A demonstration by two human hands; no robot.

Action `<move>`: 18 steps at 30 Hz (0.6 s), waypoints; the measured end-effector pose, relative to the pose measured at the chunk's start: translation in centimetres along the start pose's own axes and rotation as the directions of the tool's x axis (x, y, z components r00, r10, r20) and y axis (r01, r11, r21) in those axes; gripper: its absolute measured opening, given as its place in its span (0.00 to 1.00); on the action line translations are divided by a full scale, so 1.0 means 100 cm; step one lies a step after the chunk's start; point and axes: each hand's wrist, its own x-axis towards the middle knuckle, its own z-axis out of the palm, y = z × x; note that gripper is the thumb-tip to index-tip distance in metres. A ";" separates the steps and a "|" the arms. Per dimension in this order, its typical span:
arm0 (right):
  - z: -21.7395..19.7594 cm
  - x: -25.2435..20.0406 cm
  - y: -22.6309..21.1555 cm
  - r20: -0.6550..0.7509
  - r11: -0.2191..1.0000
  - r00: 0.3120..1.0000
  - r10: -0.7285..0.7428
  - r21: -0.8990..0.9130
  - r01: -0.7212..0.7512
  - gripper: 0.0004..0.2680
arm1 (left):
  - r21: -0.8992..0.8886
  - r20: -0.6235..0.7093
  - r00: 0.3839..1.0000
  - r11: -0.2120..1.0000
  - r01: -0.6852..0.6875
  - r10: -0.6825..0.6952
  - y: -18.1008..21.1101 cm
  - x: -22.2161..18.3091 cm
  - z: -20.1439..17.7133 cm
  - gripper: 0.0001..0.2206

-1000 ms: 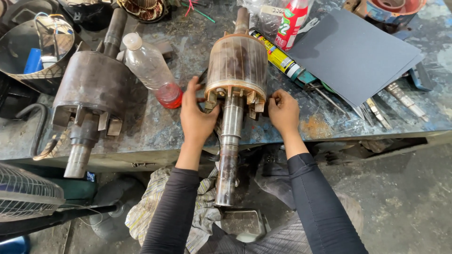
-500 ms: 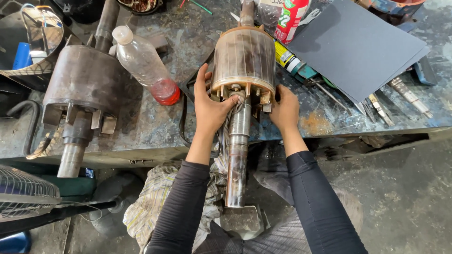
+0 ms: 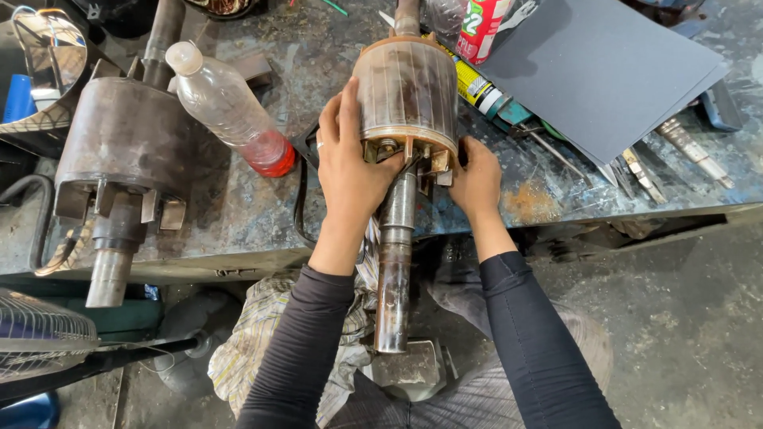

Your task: Cleaning a motor shaft using a cloth and liquid solvent on a workbench in a workshop.

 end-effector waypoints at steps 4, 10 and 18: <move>0.000 -0.001 -0.001 0.002 0.999 0.999 0.036 -0.003 -0.036 0.04 | 0.037 -0.042 0.998 0.999 -0.036 0.037 -0.005 -0.005 0.007 0.45; 0.003 0.000 0.006 -0.021 1.000 1.000 -0.020 -0.007 0.019 0.07 | 0.103 0.012 0.999 0.994 -0.044 0.043 0.005 -0.001 0.005 0.42; 0.002 -0.001 0.006 -0.008 1.000 1.000 -0.021 0.005 0.021 0.03 | 0.527 0.298 0.874 0.697 -0.487 0.385 0.003 0.029 0.002 0.46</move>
